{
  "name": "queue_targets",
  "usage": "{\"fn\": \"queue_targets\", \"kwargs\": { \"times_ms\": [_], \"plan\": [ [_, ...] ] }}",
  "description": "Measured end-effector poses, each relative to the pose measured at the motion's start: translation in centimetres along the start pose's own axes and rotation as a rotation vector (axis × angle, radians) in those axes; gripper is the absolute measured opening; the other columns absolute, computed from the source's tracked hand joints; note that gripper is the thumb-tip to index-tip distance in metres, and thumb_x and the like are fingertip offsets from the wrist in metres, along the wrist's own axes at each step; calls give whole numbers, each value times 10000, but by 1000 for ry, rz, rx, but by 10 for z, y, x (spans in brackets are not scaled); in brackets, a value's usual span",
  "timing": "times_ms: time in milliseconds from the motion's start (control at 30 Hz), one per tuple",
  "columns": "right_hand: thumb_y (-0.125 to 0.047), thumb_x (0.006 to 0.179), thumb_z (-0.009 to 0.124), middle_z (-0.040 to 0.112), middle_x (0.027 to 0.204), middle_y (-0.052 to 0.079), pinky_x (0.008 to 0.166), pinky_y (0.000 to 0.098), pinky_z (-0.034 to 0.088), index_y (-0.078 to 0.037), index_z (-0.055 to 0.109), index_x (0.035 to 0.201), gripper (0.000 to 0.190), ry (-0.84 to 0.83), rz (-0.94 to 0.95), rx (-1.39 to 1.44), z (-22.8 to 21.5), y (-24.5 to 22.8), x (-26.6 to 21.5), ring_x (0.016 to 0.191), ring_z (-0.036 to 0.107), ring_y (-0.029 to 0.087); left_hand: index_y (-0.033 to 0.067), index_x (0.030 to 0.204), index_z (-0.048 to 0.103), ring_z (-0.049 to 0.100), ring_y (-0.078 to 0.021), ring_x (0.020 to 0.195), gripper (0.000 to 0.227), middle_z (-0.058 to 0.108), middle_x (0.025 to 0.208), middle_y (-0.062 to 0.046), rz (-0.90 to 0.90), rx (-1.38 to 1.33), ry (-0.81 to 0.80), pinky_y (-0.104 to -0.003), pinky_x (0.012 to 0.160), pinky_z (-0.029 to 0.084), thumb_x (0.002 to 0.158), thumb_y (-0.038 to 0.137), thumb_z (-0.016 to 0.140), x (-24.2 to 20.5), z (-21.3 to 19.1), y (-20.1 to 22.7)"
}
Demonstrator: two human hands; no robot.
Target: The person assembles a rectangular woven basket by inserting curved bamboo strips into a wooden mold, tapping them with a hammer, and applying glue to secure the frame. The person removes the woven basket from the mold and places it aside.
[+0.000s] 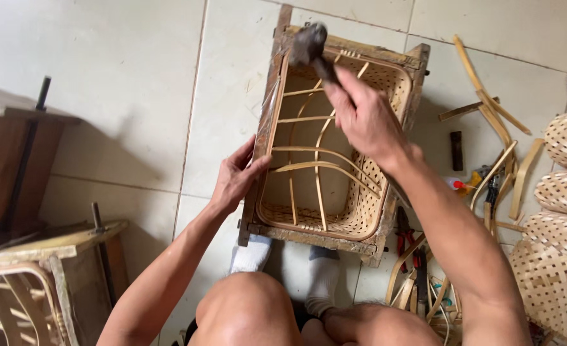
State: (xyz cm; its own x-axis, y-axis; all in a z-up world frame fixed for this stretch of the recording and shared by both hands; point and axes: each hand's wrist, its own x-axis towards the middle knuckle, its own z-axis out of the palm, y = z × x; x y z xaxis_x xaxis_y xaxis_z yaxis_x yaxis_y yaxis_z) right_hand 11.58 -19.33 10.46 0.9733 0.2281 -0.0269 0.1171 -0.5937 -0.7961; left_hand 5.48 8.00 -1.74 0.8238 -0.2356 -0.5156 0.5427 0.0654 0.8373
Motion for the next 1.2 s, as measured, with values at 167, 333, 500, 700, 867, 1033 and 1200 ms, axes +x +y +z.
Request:
{"fn": "queue_targets", "kwargs": {
  "times_ms": [167,333,500,700,867,1033,1200],
  "plan": [
    [-226,1137,422,603,695,13,357,244,420,-10,457,1526,446,-118,-111,7,44,-9,-37,381,467,81,-12,1540,429,637,-149,1182,765,664,1386,-162,-7,-3,16,-269,981,537,906,254,764,-45,-3,-27],
    [-226,1108,445,510,549,-2,325,259,429,-50,436,1541,467,-180,-74,-95,56,-16,-48,376,460,78,-19,1523,418,659,-160,1180,775,649,1399,-175,-7,74,55,-271,974,563,897,277,767,-45,-3,-28],
    [-223,1114,456,495,568,-5,339,308,420,-95,442,1552,456,-158,-37,-134,59,-24,-67,384,455,112,25,1541,465,577,-76,860,714,679,1046,-41,19,60,55,-241,729,523,932,246,766,-65,-5,-34],
    [-239,1102,516,558,584,17,407,352,435,-91,496,1510,435,-162,-63,-182,77,-37,-97,432,509,128,98,1508,557,404,-18,563,616,612,778,69,-60,-33,92,-224,457,341,932,223,735,-105,-1,-37],
    [-251,1125,528,596,641,33,442,334,459,-74,479,1536,450,-115,-103,-159,90,-36,-109,505,576,104,121,1585,458,479,-51,733,720,642,992,0,-11,13,11,-226,527,384,942,266,747,-111,-8,-53],
    [-264,1084,511,607,585,51,366,299,476,-107,415,1571,521,-205,6,-97,100,-32,-139,404,546,144,69,1658,234,505,-203,1404,928,489,1603,-134,176,140,-184,-323,1130,430,953,274,802,-118,-27,-76],
    [-272,1099,496,635,655,80,415,295,489,-127,379,1587,523,-306,-14,-71,113,-38,-163,445,573,168,62,1630,241,510,-220,1363,1040,508,1556,-120,14,206,-243,-377,1132,440,803,302,824,-110,-37,-62]
  ]
}}
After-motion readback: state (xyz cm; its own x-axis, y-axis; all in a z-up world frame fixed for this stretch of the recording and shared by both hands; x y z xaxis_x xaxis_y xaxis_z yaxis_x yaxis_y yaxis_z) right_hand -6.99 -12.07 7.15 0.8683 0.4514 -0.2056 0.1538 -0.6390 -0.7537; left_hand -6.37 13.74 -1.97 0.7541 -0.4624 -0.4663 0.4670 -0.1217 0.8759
